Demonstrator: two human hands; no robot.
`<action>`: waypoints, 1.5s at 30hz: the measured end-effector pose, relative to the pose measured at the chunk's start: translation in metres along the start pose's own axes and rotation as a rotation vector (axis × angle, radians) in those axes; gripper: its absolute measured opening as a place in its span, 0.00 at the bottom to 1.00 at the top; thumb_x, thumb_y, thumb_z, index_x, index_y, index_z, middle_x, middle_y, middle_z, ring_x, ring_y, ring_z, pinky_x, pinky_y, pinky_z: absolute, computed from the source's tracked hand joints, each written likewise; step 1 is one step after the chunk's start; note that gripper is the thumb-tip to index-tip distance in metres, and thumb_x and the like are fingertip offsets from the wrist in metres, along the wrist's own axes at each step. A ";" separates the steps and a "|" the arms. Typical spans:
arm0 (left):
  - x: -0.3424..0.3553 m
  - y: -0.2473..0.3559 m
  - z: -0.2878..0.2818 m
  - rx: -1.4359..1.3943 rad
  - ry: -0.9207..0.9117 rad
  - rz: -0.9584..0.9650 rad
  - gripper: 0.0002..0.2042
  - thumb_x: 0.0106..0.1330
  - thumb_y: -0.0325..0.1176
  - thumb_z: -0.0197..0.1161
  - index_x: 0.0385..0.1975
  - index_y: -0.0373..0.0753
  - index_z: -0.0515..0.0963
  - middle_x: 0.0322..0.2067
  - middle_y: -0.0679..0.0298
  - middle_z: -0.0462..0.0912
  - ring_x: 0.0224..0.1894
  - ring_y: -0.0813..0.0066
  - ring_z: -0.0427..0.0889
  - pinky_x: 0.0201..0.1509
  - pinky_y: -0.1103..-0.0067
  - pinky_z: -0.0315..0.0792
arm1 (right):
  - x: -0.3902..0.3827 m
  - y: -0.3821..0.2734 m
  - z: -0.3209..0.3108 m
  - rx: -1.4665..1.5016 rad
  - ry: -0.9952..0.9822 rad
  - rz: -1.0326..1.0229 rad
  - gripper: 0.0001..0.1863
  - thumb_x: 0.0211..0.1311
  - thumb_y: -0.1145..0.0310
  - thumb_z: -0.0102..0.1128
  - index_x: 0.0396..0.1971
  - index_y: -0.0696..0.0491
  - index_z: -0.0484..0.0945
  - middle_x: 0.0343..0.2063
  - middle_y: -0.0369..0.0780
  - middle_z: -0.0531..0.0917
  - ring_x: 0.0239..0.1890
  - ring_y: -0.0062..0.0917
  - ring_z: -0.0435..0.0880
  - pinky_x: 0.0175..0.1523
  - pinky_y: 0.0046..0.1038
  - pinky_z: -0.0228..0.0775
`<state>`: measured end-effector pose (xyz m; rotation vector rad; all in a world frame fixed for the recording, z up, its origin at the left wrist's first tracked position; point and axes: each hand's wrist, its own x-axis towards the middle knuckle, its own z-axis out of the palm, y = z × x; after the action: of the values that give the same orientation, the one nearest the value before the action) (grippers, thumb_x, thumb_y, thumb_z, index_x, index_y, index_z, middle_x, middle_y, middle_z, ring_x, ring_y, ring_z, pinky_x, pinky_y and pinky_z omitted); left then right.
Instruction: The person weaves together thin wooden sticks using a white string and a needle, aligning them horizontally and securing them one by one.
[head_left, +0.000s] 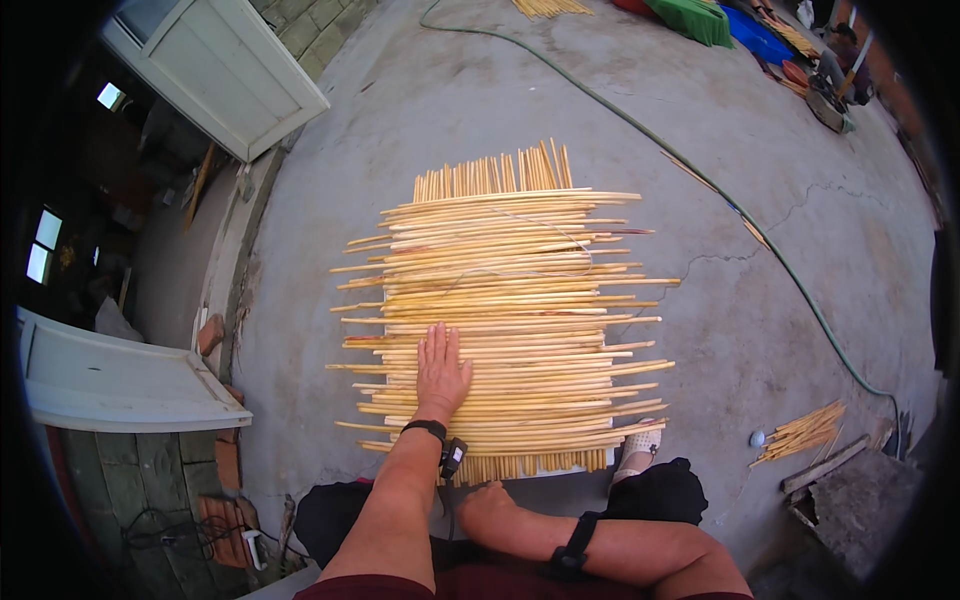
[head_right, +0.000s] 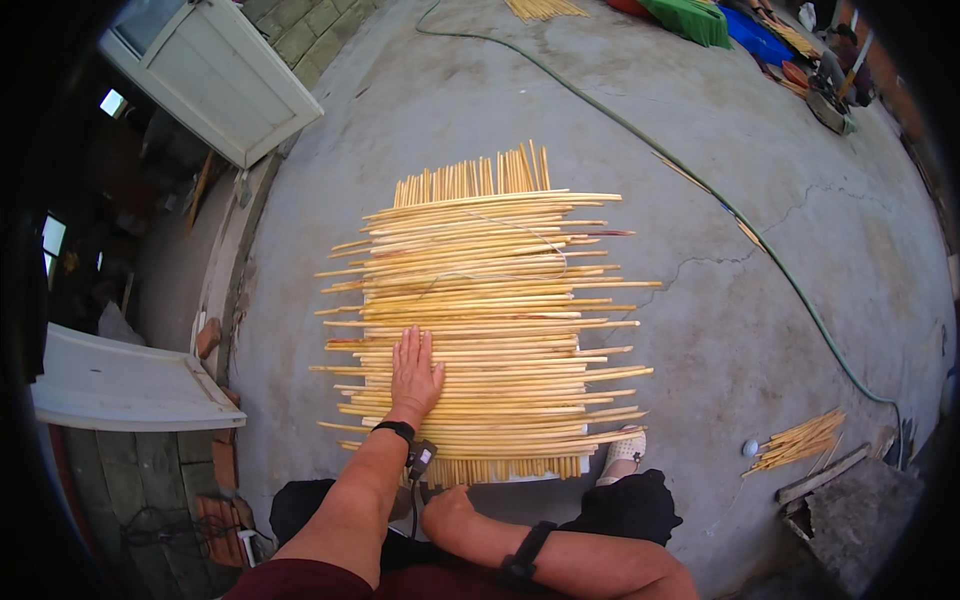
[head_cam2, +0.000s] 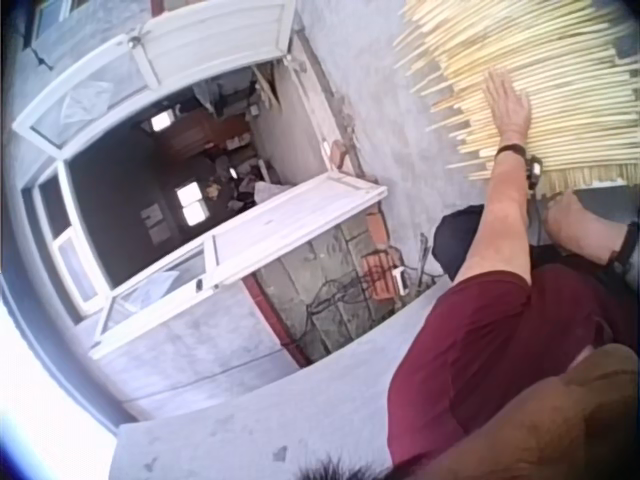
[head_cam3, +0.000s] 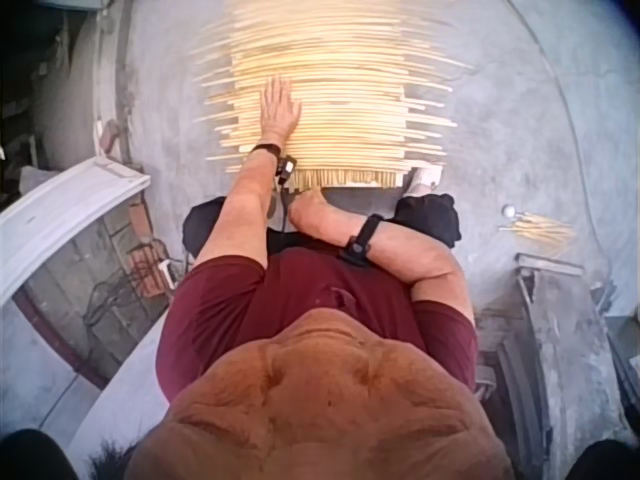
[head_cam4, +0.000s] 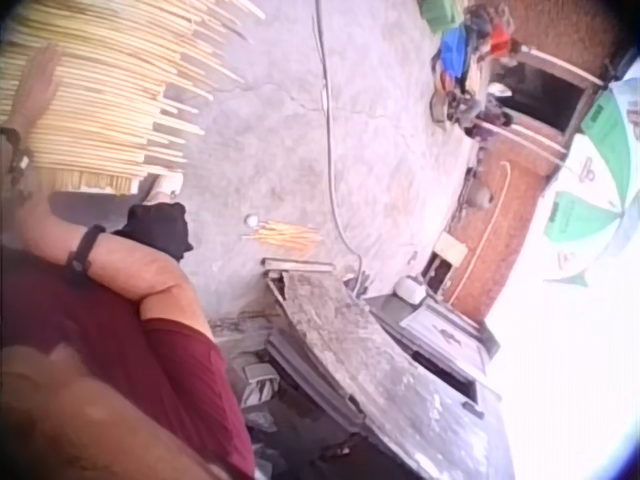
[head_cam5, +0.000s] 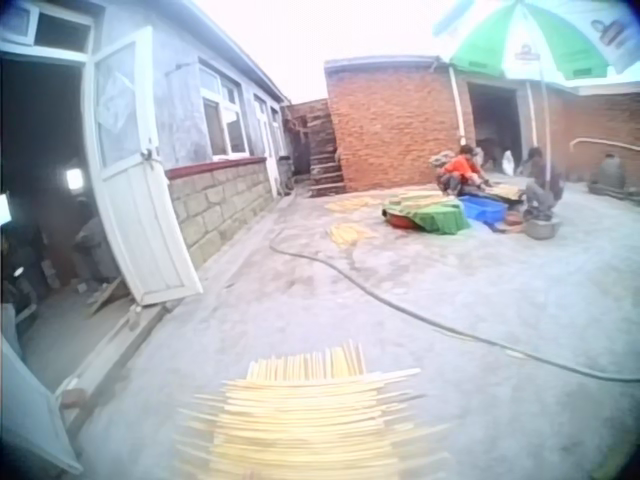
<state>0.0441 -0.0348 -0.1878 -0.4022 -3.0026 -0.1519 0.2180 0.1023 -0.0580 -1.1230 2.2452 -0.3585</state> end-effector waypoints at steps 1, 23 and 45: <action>0.000 0.000 0.000 0.002 0.005 0.003 0.33 0.63 0.42 0.57 0.67 0.38 0.57 0.69 0.51 0.51 0.72 0.55 0.47 0.74 0.61 0.42 | 0.001 0.000 0.000 -0.001 0.001 -0.004 0.11 0.57 0.69 0.54 0.34 0.56 0.83 0.35 0.45 0.85 0.38 0.36 0.86 0.41 0.38 0.73; -0.007 0.003 0.000 0.003 0.003 0.014 0.33 0.63 0.41 0.57 0.68 0.37 0.56 0.69 0.50 0.51 0.72 0.55 0.47 0.75 0.61 0.40 | 0.003 -0.001 -0.016 0.095 -0.192 0.014 0.16 0.59 0.67 0.55 0.44 0.56 0.83 0.46 0.49 0.82 0.50 0.43 0.81 0.53 0.53 0.68; 0.003 -0.030 0.008 -0.128 0.059 0.063 0.31 0.68 0.44 0.54 0.69 0.41 0.55 0.69 0.52 0.52 0.73 0.55 0.46 0.74 0.62 0.41 | -0.042 -0.015 0.049 -0.041 -0.234 0.122 0.14 0.62 0.65 0.54 0.47 0.42 0.81 0.42 0.42 0.83 0.47 0.36 0.82 0.53 0.42 0.68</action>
<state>0.0326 -0.0617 -0.1981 -0.4945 -2.9276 -0.3456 0.2772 0.1273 -0.0730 -0.9877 2.1086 -0.1239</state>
